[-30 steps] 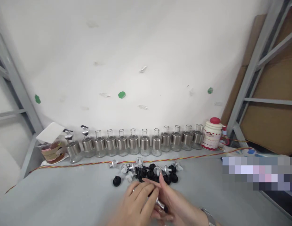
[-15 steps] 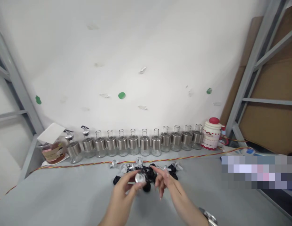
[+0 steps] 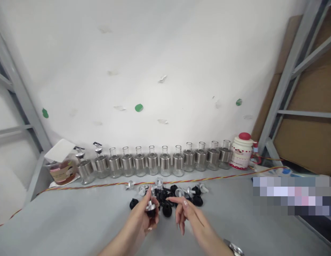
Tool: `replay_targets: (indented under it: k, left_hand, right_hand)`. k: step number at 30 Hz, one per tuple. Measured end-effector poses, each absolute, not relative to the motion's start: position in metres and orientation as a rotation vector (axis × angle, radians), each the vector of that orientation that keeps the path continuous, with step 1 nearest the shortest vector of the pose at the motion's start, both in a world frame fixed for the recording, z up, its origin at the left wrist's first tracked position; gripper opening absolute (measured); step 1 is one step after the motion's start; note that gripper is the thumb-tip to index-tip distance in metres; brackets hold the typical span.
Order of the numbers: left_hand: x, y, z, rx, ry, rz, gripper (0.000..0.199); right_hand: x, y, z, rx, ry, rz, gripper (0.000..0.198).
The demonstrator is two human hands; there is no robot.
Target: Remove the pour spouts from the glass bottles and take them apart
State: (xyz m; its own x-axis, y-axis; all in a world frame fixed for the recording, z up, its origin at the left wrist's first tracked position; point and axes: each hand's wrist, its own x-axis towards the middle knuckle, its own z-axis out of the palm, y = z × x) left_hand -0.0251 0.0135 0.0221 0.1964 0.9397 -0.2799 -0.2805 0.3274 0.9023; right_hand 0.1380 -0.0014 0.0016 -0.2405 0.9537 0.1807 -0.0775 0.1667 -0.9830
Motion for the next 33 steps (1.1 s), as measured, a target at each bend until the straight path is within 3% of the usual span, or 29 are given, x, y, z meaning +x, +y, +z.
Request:
replay_targets:
  k: [3,8,16,21,23,26,29,33]
  left_hand:
    - [-0.025,0.011,0.017,1.147,1.168,1.043,0.037]
    - [-0.033,-0.001,0.02,2.109,1.175,0.974,0.012]
    - [-0.034,-0.004,0.019,2.782,1.341,0.508,0.04]
    - [-0.031,-0.003,0.01,2.953,1.324,0.498,0.062]
    - [-0.031,-0.003,0.012,2.98,1.305,0.481,0.059]
    - [-0.03,-0.005,0.023,2.951,1.292,0.363,0.035]
    - [-0.03,-0.008,0.037,2.866,1.263,0.256,0.016]
    - [-0.036,-0.011,0.044,2.759,1.203,0.194,0.02]
  right_hand:
    - [0.139,-0.002,0.004,-0.912,-1.422,1.267,0.048]
    - [0.14,-0.002,0.004,-0.926,-1.444,1.23,0.04]
    - [0.141,-0.009,0.015,-0.991,-1.914,0.782,0.016]
    - [0.14,-0.009,0.01,-1.051,-2.192,0.564,0.015]
    - [0.14,-0.008,0.008,-1.089,-2.213,0.502,0.018]
    - [0.14,-0.007,0.007,-1.168,-2.189,0.446,0.019]
    - [0.141,-0.006,0.009,-1.236,-2.133,0.645,0.024]
    - [0.146,0.004,0.011,-1.254,-1.898,1.17,0.033]
